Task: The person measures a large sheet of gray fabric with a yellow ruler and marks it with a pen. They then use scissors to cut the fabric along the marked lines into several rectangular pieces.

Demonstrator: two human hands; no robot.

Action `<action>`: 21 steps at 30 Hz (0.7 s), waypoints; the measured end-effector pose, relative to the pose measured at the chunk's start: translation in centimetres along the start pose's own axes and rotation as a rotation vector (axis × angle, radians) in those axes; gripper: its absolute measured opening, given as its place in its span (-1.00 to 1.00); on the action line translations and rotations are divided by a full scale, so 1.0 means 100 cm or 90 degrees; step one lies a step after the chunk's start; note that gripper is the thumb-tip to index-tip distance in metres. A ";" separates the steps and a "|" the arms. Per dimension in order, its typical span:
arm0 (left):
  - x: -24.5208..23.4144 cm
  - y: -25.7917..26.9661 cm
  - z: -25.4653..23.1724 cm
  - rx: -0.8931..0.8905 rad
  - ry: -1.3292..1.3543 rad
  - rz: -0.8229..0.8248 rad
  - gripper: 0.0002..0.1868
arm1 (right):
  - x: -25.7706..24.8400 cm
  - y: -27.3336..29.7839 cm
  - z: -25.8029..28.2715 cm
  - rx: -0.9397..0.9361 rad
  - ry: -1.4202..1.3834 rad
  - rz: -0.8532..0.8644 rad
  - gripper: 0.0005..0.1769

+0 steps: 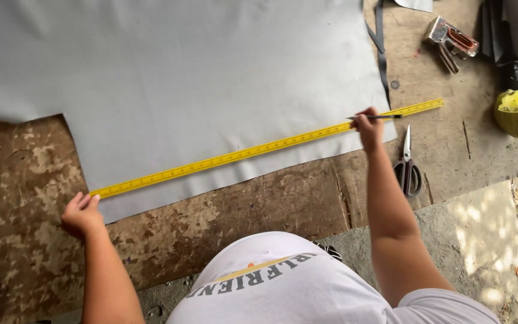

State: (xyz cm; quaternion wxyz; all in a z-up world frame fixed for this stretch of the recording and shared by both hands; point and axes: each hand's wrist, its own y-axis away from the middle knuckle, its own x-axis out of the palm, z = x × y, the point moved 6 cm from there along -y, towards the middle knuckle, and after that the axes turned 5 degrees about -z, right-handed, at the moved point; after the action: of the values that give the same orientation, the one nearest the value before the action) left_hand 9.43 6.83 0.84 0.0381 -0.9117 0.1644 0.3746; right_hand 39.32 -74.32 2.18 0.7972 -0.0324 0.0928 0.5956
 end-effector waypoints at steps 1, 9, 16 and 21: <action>0.004 0.000 -0.001 0.002 -0.001 0.004 -0.57 | -0.018 -0.002 0.011 0.002 0.001 -0.004 -0.94; 0.004 0.010 -0.003 -0.089 0.020 -0.091 -0.56 | -0.080 -0.008 0.037 0.117 0.337 0.008 -0.90; 0.001 0.022 -0.012 -0.122 0.031 -0.120 -0.56 | -0.075 -0.014 0.031 0.089 0.323 0.068 -0.87; 0.002 0.017 -0.013 -0.048 -0.007 -0.099 -0.57 | -0.067 -0.018 0.029 0.079 0.387 0.115 -0.91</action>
State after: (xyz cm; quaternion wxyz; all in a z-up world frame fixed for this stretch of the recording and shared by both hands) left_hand 9.89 4.95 1.77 0.0338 -0.9206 0.0784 0.3811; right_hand 39.56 -80.74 6.18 0.6771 -0.1519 0.3656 0.6203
